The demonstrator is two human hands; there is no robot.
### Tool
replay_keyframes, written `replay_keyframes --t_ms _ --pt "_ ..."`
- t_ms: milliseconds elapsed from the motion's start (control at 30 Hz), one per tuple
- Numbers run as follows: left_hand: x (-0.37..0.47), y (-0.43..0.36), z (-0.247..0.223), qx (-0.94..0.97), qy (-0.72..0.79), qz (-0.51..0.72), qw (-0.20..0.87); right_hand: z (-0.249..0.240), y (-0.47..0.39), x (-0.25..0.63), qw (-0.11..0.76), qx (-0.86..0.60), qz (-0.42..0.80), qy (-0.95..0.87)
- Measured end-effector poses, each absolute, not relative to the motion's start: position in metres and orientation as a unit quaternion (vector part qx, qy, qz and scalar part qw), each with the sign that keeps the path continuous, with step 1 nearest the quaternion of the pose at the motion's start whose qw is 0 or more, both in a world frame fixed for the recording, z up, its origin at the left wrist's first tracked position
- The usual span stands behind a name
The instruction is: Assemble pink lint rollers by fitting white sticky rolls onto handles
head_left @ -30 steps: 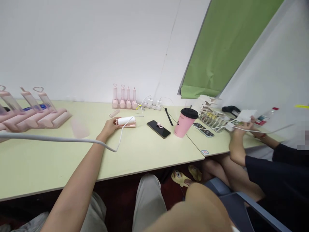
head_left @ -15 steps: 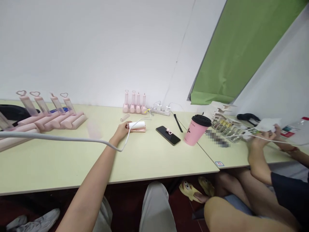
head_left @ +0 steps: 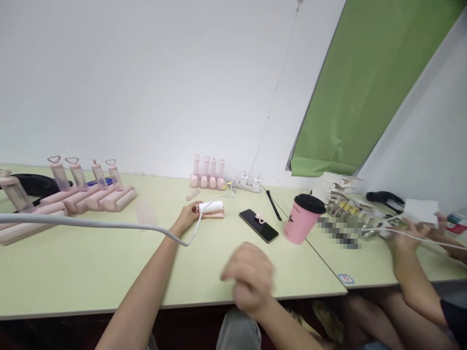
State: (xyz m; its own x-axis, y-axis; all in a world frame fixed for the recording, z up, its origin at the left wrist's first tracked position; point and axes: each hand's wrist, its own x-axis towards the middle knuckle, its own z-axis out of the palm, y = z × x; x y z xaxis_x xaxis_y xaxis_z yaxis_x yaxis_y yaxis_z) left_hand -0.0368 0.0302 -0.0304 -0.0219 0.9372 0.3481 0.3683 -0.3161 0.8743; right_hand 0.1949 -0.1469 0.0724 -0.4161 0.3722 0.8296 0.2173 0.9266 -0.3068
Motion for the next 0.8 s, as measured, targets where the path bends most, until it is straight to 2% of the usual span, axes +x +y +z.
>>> replay_keyframes --t_ms 100,233,300,400,500,667,800 --pt "-0.037 0.034 -0.033 0.580 0.492 0.532 0.373 0.024 -0.088 0.156 0.488 -0.276 0.106 -0.821" --pt "-0.037 0.034 -0.031 0.538 0.458 0.570 0.419 -0.012 0.009 0.145 0.529 -0.427 0.143 -0.720" --pt "-0.034 0.031 -0.026 0.540 0.440 0.570 0.435 -0.020 0.043 0.147 0.542 -0.421 0.220 -0.693" --pt "-0.028 0.025 -0.019 0.551 0.422 0.523 0.496 -0.028 0.064 0.150 0.513 -0.388 0.353 -0.679" --pt "-0.022 0.022 -0.016 0.558 0.430 0.480 0.524 -0.032 0.064 0.153 0.509 -0.387 0.409 -0.651" --pt "-0.018 0.023 -0.018 0.615 0.437 0.458 0.470 -0.031 0.064 0.154 0.542 -0.408 0.440 -0.588" --pt "-0.014 0.024 -0.017 0.706 0.531 0.363 0.296 -0.032 0.067 0.156 0.568 -0.421 0.398 -0.584"
